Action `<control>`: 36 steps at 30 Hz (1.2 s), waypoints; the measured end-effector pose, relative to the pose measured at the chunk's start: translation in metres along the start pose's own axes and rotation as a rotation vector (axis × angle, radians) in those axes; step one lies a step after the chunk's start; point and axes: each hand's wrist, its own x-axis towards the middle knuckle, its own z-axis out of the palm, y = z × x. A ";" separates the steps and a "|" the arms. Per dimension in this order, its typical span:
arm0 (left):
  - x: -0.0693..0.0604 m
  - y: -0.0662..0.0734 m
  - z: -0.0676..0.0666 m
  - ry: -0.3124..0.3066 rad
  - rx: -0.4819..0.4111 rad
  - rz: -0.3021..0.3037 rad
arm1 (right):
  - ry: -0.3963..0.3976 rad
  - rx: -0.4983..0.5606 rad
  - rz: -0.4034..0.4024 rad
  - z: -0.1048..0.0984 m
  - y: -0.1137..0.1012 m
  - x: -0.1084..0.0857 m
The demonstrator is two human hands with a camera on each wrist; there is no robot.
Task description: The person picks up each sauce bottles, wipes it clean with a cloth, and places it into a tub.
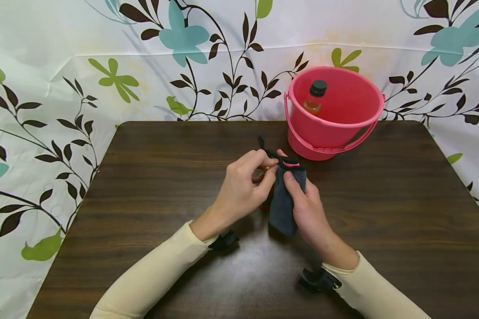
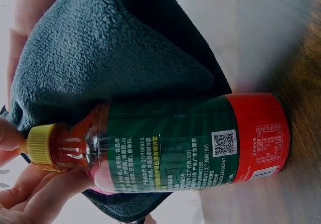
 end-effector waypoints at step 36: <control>0.000 -0.001 0.004 0.014 0.039 0.037 | 0.156 -0.008 0.205 -0.005 0.034 0.000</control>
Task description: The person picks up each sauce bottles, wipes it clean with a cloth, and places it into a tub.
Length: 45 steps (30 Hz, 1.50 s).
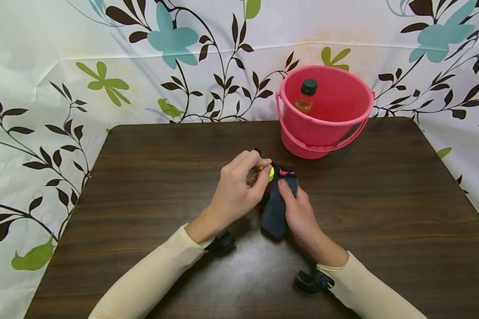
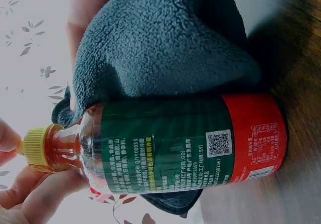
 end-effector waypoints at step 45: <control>0.000 0.000 0.001 0.007 0.016 0.001 | -0.076 -0.057 0.118 -0.013 0.000 0.011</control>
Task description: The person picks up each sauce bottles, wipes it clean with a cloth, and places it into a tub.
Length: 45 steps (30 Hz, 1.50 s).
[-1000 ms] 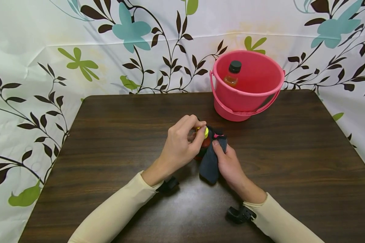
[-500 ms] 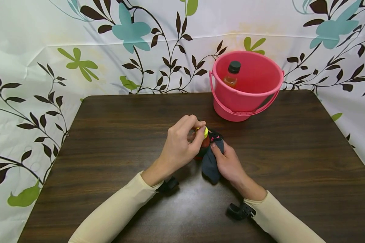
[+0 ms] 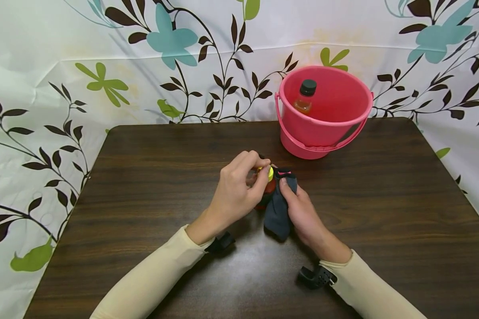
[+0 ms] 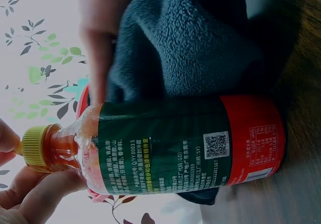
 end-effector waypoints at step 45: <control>0.000 -0.002 0.002 0.032 0.025 0.043 | -0.108 0.258 -0.483 -0.006 -0.081 -0.049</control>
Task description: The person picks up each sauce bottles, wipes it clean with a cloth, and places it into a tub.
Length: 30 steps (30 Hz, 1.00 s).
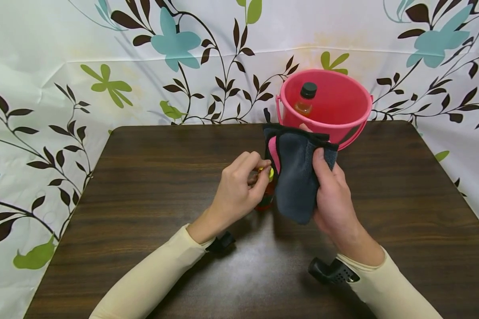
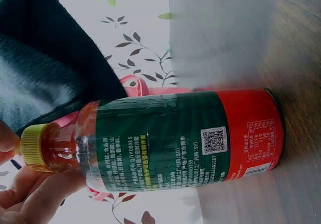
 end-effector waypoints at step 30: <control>-0.001 0.004 0.001 -0.005 0.050 0.010 | 0.013 -0.261 0.099 0.009 0.051 0.000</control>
